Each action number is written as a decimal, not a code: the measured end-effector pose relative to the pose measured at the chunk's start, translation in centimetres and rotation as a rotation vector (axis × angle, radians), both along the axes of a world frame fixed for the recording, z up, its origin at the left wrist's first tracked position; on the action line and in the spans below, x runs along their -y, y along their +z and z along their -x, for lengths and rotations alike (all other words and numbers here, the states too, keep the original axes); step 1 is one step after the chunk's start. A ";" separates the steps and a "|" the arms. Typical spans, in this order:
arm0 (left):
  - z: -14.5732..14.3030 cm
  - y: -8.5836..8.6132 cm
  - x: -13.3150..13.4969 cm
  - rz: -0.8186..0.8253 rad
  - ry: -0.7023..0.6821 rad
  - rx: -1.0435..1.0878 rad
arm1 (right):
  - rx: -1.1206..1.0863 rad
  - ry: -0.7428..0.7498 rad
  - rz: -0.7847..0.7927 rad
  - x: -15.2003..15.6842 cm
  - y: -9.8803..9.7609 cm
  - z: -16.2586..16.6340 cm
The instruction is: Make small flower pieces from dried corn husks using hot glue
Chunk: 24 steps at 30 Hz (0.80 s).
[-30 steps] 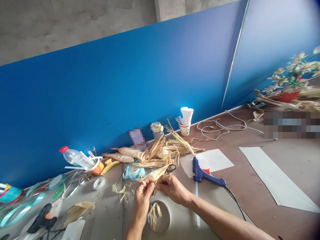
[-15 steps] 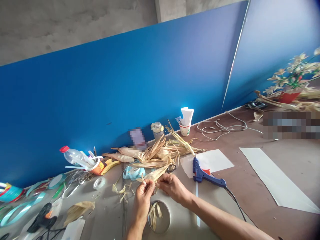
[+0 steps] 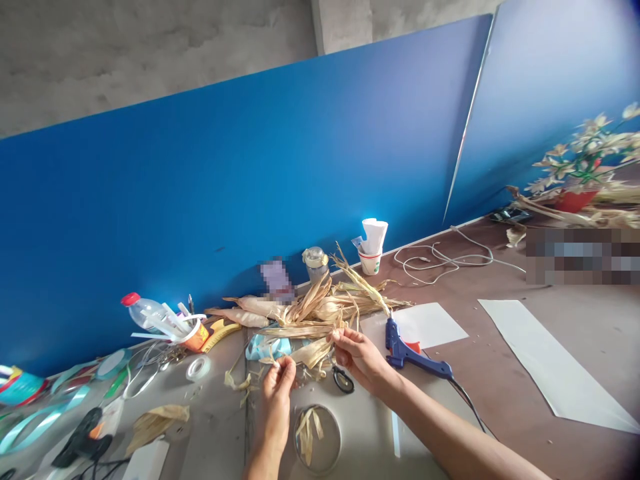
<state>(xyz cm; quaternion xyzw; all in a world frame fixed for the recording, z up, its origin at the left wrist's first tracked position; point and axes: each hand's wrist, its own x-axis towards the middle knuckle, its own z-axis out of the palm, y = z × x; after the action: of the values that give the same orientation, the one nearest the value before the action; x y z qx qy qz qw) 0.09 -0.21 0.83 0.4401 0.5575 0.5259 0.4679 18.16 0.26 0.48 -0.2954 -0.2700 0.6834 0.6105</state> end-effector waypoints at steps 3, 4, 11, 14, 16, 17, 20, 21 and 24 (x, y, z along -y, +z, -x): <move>0.5 -0.5 -0.4 0.016 0.024 -0.006 | -0.104 -0.019 0.028 -0.3 0.2 -0.7; 0.5 -0.6 -0.5 0.015 0.041 -0.041 | -0.124 -0.023 0.030 -0.4 0.2 -0.8; -0.6 -0.6 -0.1 -0.087 -0.073 -0.095 | -0.022 0.024 0.043 0.0 -0.6 0.4; -0.9 -0.6 0.2 -0.075 -0.134 -0.110 | 0.037 0.033 0.045 0.1 -0.3 0.7; -0.9 -0.5 0.4 -0.076 -0.151 -0.146 | 0.095 0.046 0.039 0.2 0.2 0.8; -0.9 -0.4 0.4 -0.079 -0.164 -0.157 | 0.125 0.053 0.034 0.3 0.5 0.9; -0.9 -0.1 0.5 -0.075 -0.260 -0.138 | 0.218 0.062 0.011 0.4 1.6 1.4; -0.9 0.1 0.6 -0.073 -0.288 -0.123 | 0.253 0.067 0.002 0.5 1.9 1.6; -1.0 0.4 0.7 -0.069 -0.310 -0.094 | 0.370 0.073 -0.025 0.5 2.9 2.4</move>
<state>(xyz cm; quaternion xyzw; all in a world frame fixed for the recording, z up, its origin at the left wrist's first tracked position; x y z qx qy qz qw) 1.13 -0.90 1.20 0.5608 0.4856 0.4451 0.5016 15.79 -0.21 3.38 -0.3984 -0.3964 0.6358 0.5291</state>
